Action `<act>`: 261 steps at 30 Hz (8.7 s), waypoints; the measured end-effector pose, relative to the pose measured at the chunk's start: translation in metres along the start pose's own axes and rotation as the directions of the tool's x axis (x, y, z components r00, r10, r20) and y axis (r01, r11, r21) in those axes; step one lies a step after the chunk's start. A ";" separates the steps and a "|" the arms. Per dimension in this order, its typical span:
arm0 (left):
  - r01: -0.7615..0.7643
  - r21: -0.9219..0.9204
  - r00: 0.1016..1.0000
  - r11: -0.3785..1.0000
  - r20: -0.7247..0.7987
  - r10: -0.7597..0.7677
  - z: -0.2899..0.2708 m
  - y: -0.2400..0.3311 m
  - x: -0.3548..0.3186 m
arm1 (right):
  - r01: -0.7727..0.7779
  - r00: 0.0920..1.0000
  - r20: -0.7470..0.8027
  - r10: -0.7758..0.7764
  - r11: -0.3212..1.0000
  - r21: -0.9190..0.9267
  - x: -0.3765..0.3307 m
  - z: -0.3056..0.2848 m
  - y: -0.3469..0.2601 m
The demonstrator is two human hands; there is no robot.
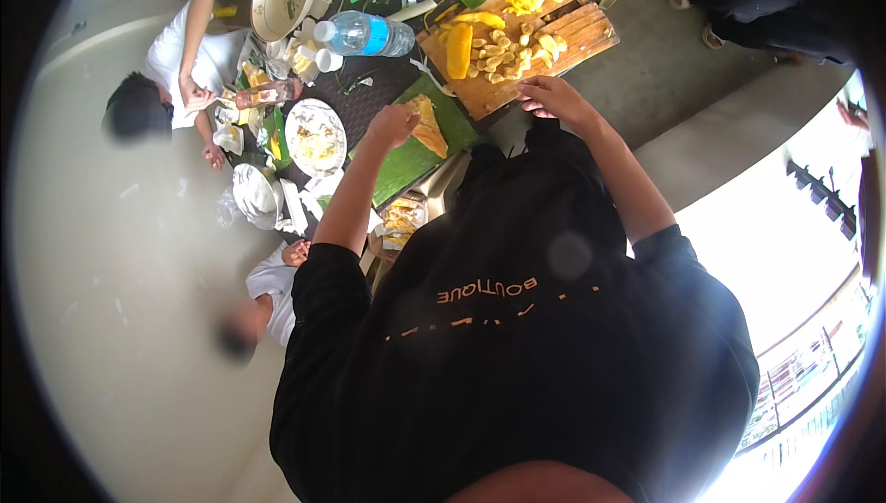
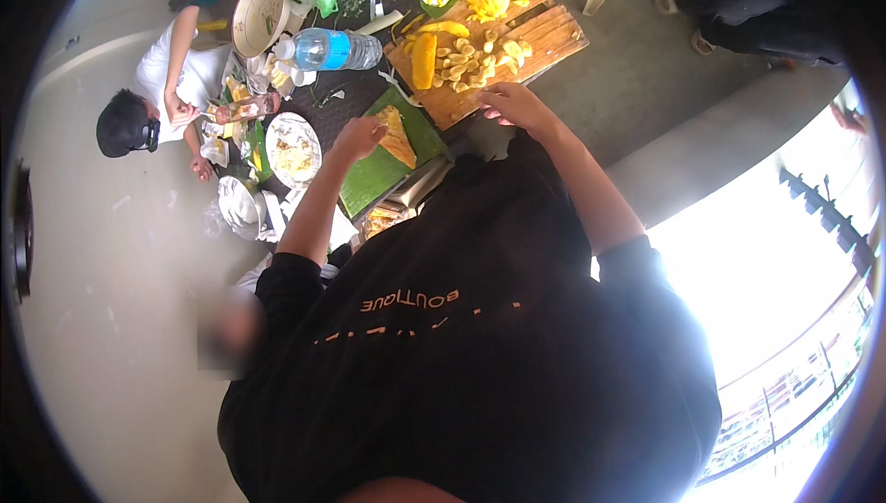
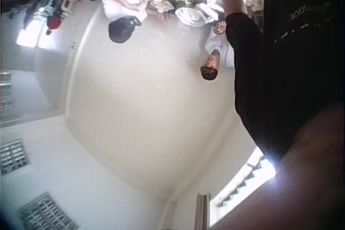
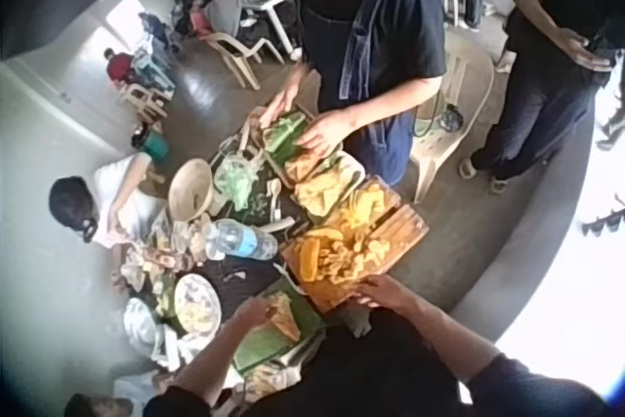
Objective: The person assembles a food item by placing a filling onto a banana leaf and folding it into a cone shape. They handle the leaf and filling with their hands, adjusting the shape and placing the finished item on the table.
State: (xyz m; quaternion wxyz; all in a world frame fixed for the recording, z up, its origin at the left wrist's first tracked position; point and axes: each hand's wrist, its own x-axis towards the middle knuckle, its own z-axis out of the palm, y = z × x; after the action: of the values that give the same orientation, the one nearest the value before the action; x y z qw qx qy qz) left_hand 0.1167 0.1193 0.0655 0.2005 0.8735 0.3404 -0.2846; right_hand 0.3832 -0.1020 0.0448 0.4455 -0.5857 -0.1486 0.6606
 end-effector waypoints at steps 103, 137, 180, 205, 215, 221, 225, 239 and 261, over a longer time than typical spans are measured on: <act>-0.086 -0.673 0.902 0.735 -0.365 -0.229 0.042 -0.087 -0.026 | -0.067 0.986 0.133 0.099 0.972 -0.226 0.021 0.048 -0.006; 0.516 -0.327 0.728 0.792 -0.320 -0.606 0.045 -0.278 -0.093 | -0.195 0.973 -0.159 0.167 0.963 -0.186 0.001 0.216 -0.004; -0.451 -0.355 0.892 0.819 -0.201 0.405 0.005 -0.055 -0.019 | 0.037 0.948 -0.318 -0.033 0.999 0.008 -0.011 0.133 0.024; -0.613 0.314 0.780 0.725 0.089 0.620 -0.005 -0.021 0.013 | 0.048 0.944 -0.330 -0.007 0.992 0.116 -0.024 0.101 0.053; -0.636 0.370 0.746 0.677 0.071 0.662 -0.001 -0.020 0.016 | 0.036 0.945 -0.328 0.012 0.990 0.139 -0.029 0.095 0.055; -0.620 0.356 0.767 0.699 0.087 0.636 -0.009 -0.015 0.010 | 0.049 0.945 -0.328 0.000 0.989 0.141 -0.029 0.094 0.057; -0.622 0.359 0.766 0.696 0.095 0.635 -0.014 -0.014 0.006 | 0.056 0.942 -0.335 -0.005 0.988 0.143 -0.028 0.096 0.057; -0.650 0.271 0.739 0.710 0.008 0.673 -0.014 -0.015 -0.002 | 0.046 0.942 -0.336 -0.003 0.992 0.121 -0.027 0.099 0.057; -0.614 0.198 0.763 0.764 -0.096 0.639 -0.007 -0.015 0.001 | 0.052 0.940 -0.340 -0.008 0.992 0.119 -0.029 0.100 0.059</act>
State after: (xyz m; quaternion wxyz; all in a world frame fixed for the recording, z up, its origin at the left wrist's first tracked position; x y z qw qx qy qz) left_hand 0.1097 0.1340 0.0680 0.1883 0.9694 0.0200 -0.1564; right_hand 0.2657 -0.1246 0.0482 0.5105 -0.6589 -0.0366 0.5513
